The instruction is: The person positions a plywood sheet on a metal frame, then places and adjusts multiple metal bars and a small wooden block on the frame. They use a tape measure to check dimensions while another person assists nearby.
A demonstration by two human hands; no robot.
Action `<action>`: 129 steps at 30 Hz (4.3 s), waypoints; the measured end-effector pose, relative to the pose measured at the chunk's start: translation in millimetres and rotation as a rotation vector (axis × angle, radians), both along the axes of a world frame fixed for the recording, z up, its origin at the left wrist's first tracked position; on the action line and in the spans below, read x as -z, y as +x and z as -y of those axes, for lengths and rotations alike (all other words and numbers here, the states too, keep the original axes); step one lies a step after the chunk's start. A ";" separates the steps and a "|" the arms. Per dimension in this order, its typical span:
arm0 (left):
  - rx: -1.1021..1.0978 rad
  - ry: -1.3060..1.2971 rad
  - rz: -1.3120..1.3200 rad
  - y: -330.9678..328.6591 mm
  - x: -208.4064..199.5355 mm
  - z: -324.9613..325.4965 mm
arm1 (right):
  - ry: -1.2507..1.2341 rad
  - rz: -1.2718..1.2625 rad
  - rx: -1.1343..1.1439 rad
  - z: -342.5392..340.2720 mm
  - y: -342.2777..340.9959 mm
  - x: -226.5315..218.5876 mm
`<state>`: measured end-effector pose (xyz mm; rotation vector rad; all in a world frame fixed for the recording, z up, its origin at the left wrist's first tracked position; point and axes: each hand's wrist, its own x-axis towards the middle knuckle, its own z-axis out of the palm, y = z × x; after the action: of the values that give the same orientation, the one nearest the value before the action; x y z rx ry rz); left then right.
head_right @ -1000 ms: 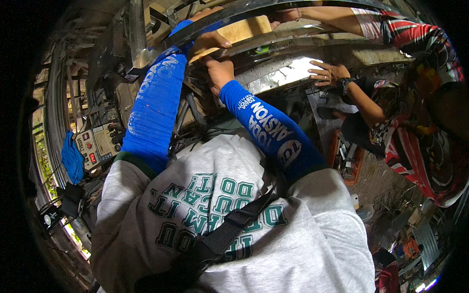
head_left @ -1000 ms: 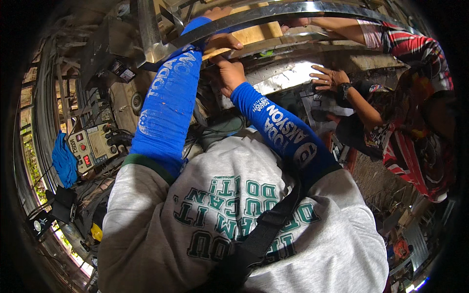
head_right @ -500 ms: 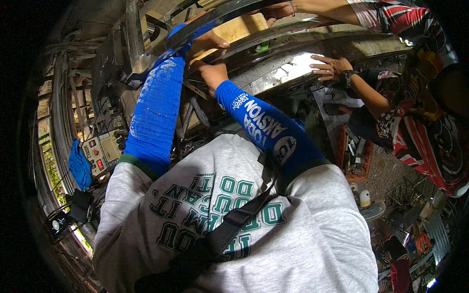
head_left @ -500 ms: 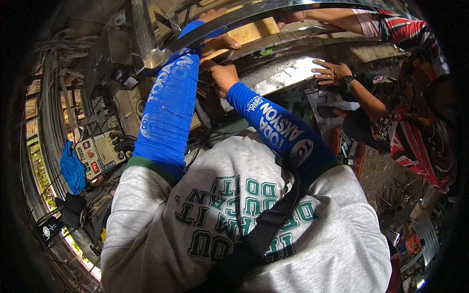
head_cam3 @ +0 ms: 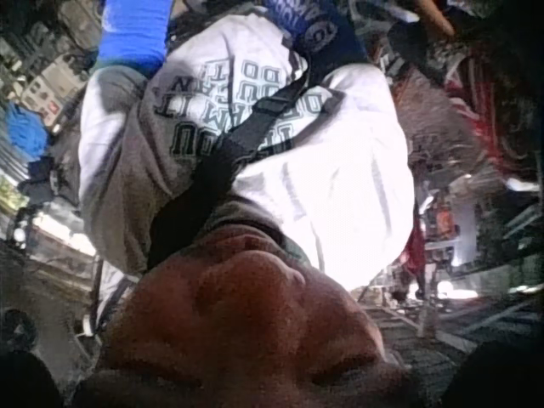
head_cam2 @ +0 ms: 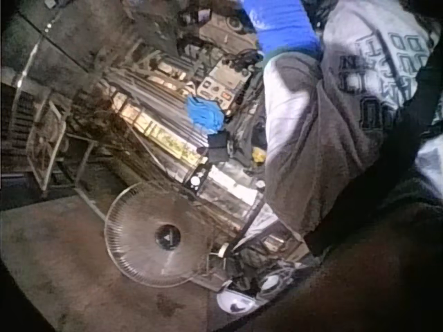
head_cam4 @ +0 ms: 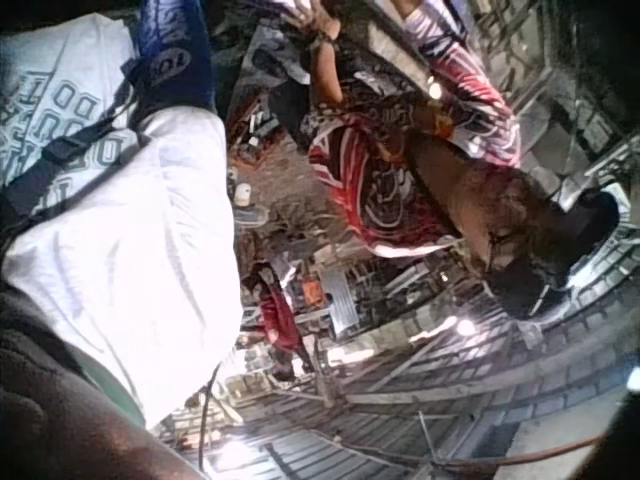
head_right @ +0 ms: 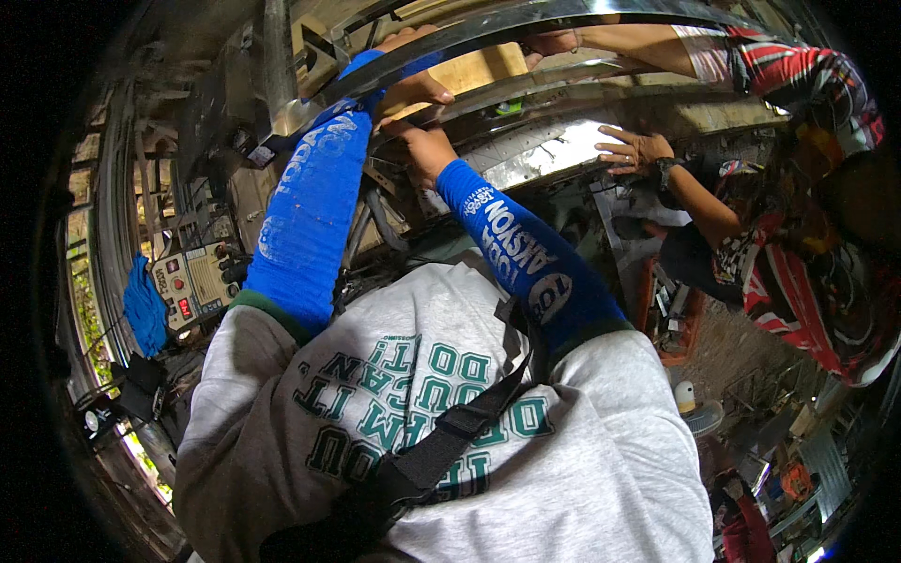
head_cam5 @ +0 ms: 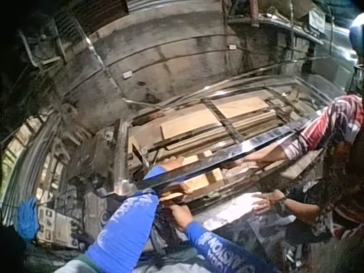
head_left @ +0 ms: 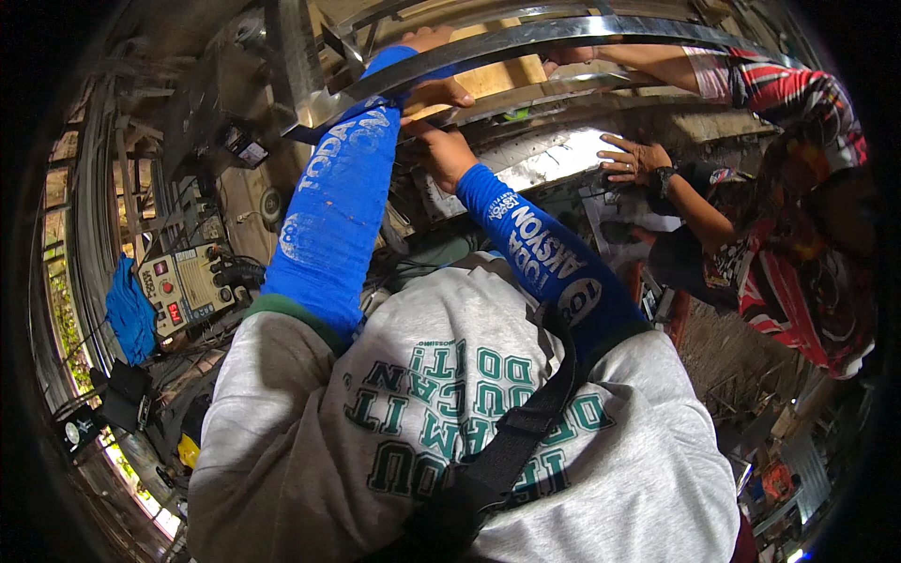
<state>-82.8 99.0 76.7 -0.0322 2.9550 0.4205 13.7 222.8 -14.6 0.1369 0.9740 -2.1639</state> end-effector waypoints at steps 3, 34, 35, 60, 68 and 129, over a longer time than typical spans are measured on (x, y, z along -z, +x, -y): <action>-0.001 -0.016 0.013 -7.2 0.2 0.5 | -0.031 0.017 -0.036 -1.5 0.7 15.5; -0.364 0.166 0.088 -29.4 26.2 -22.6 | 0.590 0.006 -0.142 -256.7 69.1 67.4; -0.374 0.171 0.090 -32.1 23.7 -23.8 | 0.570 -0.011 -0.131 -260.7 68.2 65.7; -0.377 0.180 -0.151 -81.1 66.3 -4.1 | 0.630 -0.209 -0.082 -341.6 42.3 72.3; -0.506 0.206 -0.115 -113.8 163.2 8.9 | 0.763 -0.036 -0.132 -345.1 22.8 37.3; 0.484 0.352 -0.480 122.5 -79.8 -161.2 | 0.265 -0.439 0.651 -373.4 -28.9 -94.5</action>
<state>39.7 260.3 156.5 0.9204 3.1151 0.9691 -15.2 596.2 80.0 0.1173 1.6455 -2.7056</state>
